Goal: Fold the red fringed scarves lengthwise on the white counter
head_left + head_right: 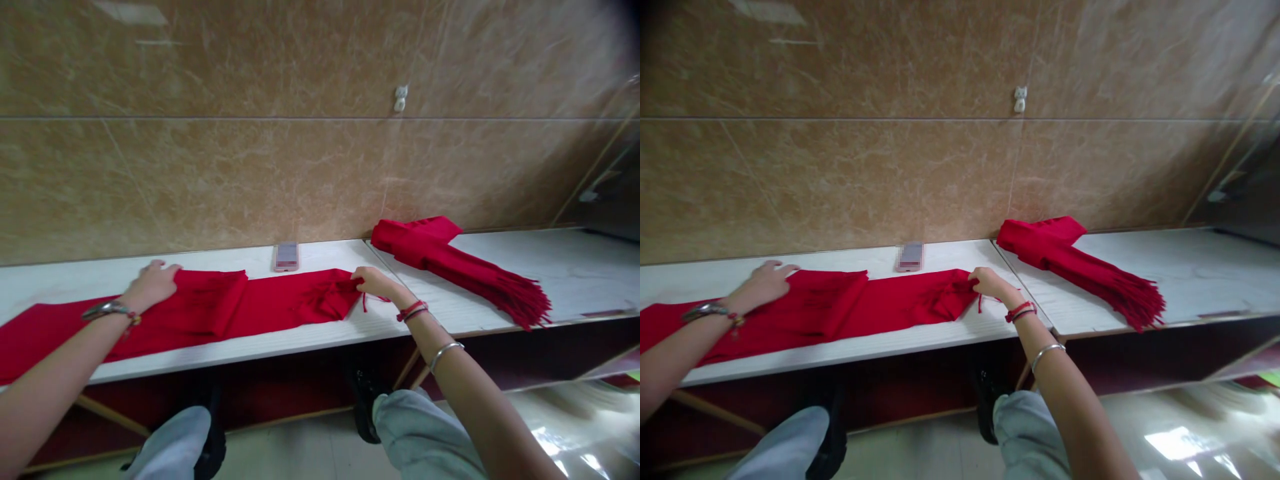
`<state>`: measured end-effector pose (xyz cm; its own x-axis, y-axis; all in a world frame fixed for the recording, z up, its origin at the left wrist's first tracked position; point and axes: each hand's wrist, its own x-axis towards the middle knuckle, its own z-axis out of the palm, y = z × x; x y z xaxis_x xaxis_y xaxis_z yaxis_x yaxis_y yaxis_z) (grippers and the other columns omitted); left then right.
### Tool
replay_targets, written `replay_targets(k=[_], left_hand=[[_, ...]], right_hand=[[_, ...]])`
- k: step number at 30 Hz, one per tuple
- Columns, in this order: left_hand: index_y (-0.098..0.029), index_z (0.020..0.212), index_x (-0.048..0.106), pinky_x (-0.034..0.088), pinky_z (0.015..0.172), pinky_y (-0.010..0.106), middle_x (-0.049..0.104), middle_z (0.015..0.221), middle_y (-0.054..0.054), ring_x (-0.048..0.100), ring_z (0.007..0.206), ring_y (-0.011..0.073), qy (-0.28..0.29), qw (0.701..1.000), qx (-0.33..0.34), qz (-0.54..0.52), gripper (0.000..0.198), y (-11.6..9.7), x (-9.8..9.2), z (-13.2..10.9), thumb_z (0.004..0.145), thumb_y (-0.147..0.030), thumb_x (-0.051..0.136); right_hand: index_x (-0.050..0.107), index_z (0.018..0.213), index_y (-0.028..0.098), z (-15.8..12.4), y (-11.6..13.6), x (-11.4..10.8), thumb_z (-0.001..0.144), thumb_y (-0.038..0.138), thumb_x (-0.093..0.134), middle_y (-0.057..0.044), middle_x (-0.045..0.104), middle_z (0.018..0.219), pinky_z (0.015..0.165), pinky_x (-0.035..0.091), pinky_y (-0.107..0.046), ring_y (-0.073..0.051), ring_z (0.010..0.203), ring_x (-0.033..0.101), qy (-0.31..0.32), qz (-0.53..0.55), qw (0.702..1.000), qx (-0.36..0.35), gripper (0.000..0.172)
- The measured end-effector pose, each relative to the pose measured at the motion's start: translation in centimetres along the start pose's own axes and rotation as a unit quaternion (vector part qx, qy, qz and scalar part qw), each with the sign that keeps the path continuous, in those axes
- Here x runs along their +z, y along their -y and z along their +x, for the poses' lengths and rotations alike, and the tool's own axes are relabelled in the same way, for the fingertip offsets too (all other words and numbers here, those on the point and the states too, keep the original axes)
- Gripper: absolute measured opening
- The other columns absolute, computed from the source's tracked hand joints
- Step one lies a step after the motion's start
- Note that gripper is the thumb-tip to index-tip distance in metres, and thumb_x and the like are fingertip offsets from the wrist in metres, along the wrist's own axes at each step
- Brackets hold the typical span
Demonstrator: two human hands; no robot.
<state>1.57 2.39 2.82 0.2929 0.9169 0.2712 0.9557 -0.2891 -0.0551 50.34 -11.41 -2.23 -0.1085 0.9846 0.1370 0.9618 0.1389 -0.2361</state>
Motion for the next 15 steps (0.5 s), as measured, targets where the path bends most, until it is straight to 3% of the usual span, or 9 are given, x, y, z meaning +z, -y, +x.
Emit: replay_targets(k=[2,5,8,10,12,15], left_hand=[[-0.010,0.119,0.052,0.034,0.098,0.036,0.048,0.125,0.012,0.042,0.117,0.0267,0.018,0.997,0.076,0.014,0.046,-5.5,0.3,-0.5,0.075,-0.019,0.040],[-0.013,0.119,0.054,0.027,0.104,0.033,0.043,0.131,0.012,0.035,0.124,0.0232,0.038,0.971,0.232,-0.033,0.041,-14.2,0.3,-1.4,0.085,-0.026,0.034],[-0.021,0.128,0.046,0.023,0.106,0.040,0.029,0.144,0.009,0.027,0.130,0.0250,0.091,0.945,0.304,-0.084,0.046,-20.2,1.0,-2.8,0.089,-0.042,0.034],[-0.026,0.135,0.036,0.021,0.103,0.050,0.021,0.147,0.009,0.017,0.134,0.0301,0.166,0.938,0.290,-0.089,0.052,-22.2,2.1,-3.5,0.089,-0.050,0.034],[-0.030,0.139,0.027,0.017,0.101,0.057,0.015,0.149,0.008,0.009,0.135,0.0325,0.216,0.936,0.265,-0.083,0.056,-22.8,3.1,-3.9,0.088,-0.053,0.031],[-0.033,0.140,0.021,0.013,0.103,0.057,0.011,0.150,0.005,0.006,0.136,0.0305,0.227,0.936,0.261,-0.066,0.056,-22.1,3.9,-3.7,0.089,-0.054,0.029]], right_hand=[[0.067,0.079,0.017,-0.2,-0.9,-0.7,0.060,0.004,0.049,-0.007,0.068,0.092,0.077,0.045,-0.026,-0.020,0.086,0.061,-0.027,0.040,0.998,-0.030,0.029],[0.063,0.072,0.017,-1.4,-3.1,-2.0,0.056,0.002,0.040,-0.006,0.067,0.093,0.081,0.045,-0.029,-0.019,0.089,0.060,-0.051,0.152,0.984,-0.080,0.031],[0.057,0.064,0.018,-3.3,-5.8,-2.5,0.054,0.001,0.036,-0.006,0.067,0.089,0.083,0.045,-0.029,-0.018,0.091,0.060,-0.044,0.217,0.971,-0.086,0.029],[0.057,0.066,0.018,-4.5,-7.5,-2.3,0.055,0.001,0.035,-0.005,0.068,0.084,0.080,0.046,-0.029,-0.018,0.087,0.062,-0.065,0.203,0.976,-0.045,0.030],[0.061,0.070,0.017,-5.1,-8.7,-1.8,0.057,0.000,0.036,-0.005,0.068,0.079,0.076,0.048,-0.030,-0.019,0.080,0.063,-0.100,0.147,0.984,0.021,0.033],[0.065,0.078,0.016,-5.2,-9.3,-1.4,0.056,-0.003,0.036,-0.007,0.069,0.084,0.078,0.048,-0.031,-0.020,0.083,0.063,-0.140,0.068,0.986,0.059,0.041]])
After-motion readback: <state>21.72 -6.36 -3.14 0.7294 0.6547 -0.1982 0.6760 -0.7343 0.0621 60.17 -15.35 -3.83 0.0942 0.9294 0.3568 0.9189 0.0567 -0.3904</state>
